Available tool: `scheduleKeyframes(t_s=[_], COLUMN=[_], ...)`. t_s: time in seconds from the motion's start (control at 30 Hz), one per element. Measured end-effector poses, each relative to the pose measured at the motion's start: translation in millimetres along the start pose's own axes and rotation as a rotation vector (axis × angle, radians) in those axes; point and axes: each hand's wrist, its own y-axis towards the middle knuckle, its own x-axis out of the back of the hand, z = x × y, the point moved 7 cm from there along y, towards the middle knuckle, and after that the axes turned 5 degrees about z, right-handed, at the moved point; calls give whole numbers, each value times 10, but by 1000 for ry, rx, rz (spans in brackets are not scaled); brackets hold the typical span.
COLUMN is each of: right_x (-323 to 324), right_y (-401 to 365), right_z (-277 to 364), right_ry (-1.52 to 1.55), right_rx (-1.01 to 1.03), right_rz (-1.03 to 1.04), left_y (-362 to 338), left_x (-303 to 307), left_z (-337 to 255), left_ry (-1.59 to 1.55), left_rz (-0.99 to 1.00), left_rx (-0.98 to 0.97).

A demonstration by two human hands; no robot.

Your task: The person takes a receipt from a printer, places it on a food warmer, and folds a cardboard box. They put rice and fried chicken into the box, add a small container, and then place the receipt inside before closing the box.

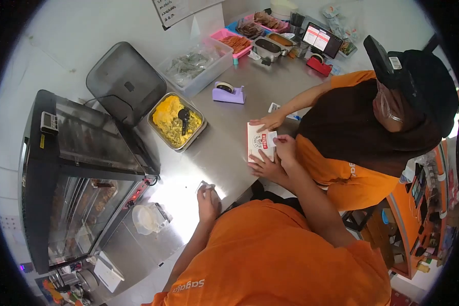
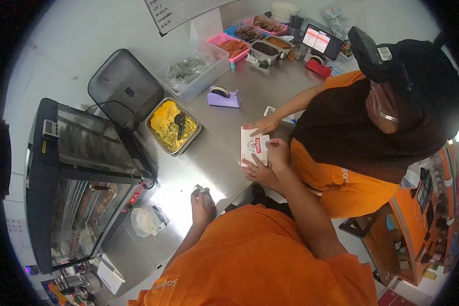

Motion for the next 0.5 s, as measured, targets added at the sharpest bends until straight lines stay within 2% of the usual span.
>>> scheduleKeyframes(t_s=[0.07, 0.17, 0.4, 0.5], right_x=[11, 37, -4, 47], right_y=[93, 202, 138, 62], right_z=[-191, -434, -392, -242], right_ry=[-28, -34, -49, -190], right_rx=[-134, -132, -130, -124], right_rz=[-17, -56, -60, -120], left_y=[-1, -9, -33, -28], left_x=[-39, -49, -72, -103], left_z=[17, 17, 0, 39], left_ry=[24, 5, 40, 50], left_rz=[14, 37, 19, 47], left_rx=[-16, 27, -16, 13])
